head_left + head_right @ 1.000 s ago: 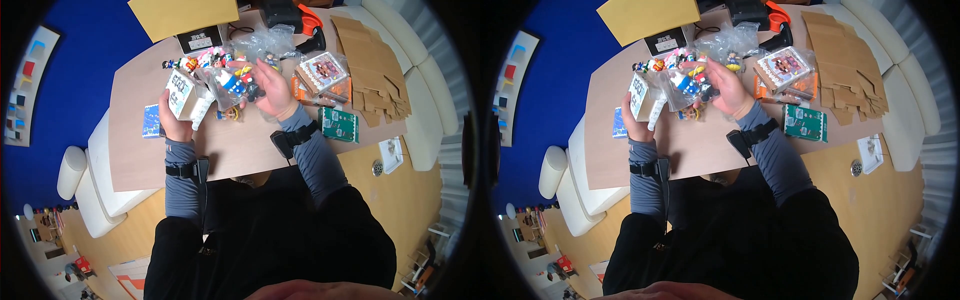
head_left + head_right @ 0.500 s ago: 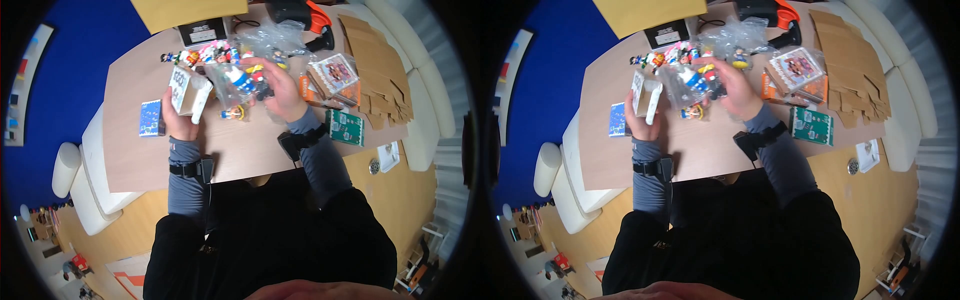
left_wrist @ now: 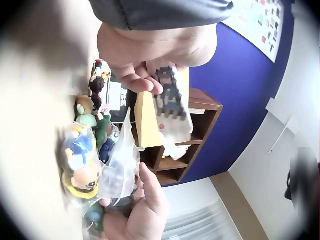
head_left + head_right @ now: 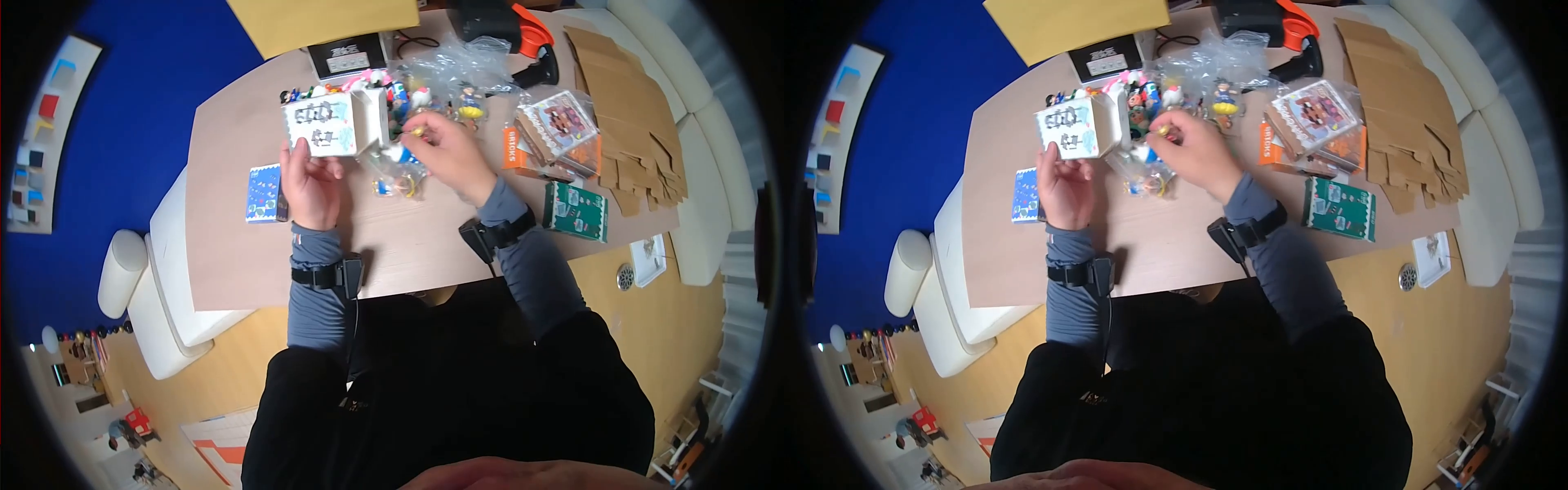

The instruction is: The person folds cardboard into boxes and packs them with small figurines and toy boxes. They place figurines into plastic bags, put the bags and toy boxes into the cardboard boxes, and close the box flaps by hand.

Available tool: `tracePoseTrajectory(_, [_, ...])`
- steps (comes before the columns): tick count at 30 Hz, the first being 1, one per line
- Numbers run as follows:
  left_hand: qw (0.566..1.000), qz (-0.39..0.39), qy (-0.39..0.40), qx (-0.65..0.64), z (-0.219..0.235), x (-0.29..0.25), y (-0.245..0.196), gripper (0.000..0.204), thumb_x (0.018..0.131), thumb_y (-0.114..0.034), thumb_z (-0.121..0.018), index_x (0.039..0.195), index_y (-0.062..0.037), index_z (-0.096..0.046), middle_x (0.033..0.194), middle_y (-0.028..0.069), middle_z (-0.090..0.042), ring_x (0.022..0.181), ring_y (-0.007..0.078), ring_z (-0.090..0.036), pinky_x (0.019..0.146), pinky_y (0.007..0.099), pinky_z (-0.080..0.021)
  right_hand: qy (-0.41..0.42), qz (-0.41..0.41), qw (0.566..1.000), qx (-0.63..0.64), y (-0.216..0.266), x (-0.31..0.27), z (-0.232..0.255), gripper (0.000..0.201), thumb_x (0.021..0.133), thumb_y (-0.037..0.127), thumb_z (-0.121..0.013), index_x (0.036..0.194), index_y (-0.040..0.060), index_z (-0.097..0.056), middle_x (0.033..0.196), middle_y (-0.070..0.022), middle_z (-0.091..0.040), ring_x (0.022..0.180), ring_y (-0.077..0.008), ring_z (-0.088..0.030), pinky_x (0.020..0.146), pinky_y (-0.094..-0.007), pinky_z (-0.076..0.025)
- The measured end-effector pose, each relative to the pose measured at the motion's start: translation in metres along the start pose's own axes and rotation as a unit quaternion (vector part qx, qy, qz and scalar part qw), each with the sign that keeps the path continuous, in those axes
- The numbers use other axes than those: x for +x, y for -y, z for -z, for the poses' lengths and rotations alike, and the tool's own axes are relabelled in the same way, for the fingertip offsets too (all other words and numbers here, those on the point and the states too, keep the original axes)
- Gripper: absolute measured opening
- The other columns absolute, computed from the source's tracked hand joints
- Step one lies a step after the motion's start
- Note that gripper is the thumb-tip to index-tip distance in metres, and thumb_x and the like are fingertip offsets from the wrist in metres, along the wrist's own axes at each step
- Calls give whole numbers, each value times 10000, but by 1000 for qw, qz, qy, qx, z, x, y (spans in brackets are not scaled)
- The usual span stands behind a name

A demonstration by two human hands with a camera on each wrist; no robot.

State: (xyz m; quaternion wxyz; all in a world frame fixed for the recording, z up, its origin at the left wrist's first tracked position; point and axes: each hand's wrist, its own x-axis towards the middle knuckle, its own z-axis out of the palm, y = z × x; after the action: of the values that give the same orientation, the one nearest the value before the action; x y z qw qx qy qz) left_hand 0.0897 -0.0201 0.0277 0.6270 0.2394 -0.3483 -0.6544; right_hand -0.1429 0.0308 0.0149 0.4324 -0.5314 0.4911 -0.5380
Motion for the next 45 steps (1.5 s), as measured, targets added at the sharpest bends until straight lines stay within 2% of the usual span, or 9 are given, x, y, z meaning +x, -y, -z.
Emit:
tracePoseTrajectory(12, [971,41,152,177,-113,-14,-7,650,976,-100,-475,1584,-87,-246,1336,153,-572,898,233,-673,700,350,-571,10,85,996,-7,-3,0,0,384,886,242,-643,1236,89,-675,1183,-114,-732,1070,-327,-690,921,-391,-541])
tracePoseTrajectory(15, [969,34,141,200,-123,-17,0,571,990,-138,-483,1539,-68,-339,1341,127,-577,880,185,-650,707,317,-545,-61,249,953,-160,-1,0,1,375,890,235,-638,1241,109,-680,1206,-98,-728,1111,-308,-678,957,-374,-523])
tracePoseTrajectory(19, [965,55,138,218,-134,-17,12,606,997,-121,-499,1566,-106,-294,1290,101,-595,840,157,-630,696,294,-519,41,-8,999,-30,2,-1,2,325,867,223,-658,1166,101,-695,1126,-106,-740,1039,-300,-695,903,-363,-531])
tracePoseTrajectory(26, [936,116,239,230,-212,-29,25,703,982,-57,-531,1607,-166,-227,1208,146,-642,852,183,-676,763,305,-569,-4,192,937,-291,-34,18,-8,340,907,162,-653,1243,115,-628,1238,-102,-664,1176,-218,-631,1023,-376,-481])
tracePoseTrajectory(28, [940,73,250,222,-222,-20,51,592,976,-101,-586,1530,-127,-378,1182,126,-651,917,173,-667,767,290,-557,-89,299,923,-224,-9,-1,-2,394,980,164,-606,1360,88,-533,1297,-106,-602,1229,-214,-586,1055,-366,-452])
tracePoseTrajectory(29, [933,50,252,253,-231,-20,56,562,982,-120,-587,1512,-121,-398,1186,110,-649,920,166,-649,768,289,-548,44,134,985,99,2,-4,3,343,1002,254,-637,1252,29,-571,1204,-101,-607,1164,-194,-572,1013,-349,-461])
tracePoseTrajectory(39, [789,-48,192,582,-221,-31,81,804,882,-479,-728,1425,52,-463,807,115,-639,719,256,-628,703,369,-512,10,115,992,-41,-46,16,-21,242,903,168,-734,1072,32,-626,977,-86,-683,929,-145,-636,783,-326,-523])
tracePoseTrajectory(42, [796,-85,164,577,-190,-23,49,706,881,-450,-754,1365,22,-549,879,121,-629,772,225,-614,719,344,-511,-17,-40,858,512,14,-11,-2,207,925,127,-690,1095,18,-645,983,-82,-700,912,-139,-647,776,-324,-526])
tracePoseTrajectory(45, [841,-149,91,513,-114,2,22,600,924,-324,-764,1401,-41,-535,1019,83,-640,866,159,-600,744,312,-508,-31,62,998,3,-27,11,-1,295,934,278,-691,1052,9,-680,872,-124,-719,829,-189,-685,759,-328,-534])
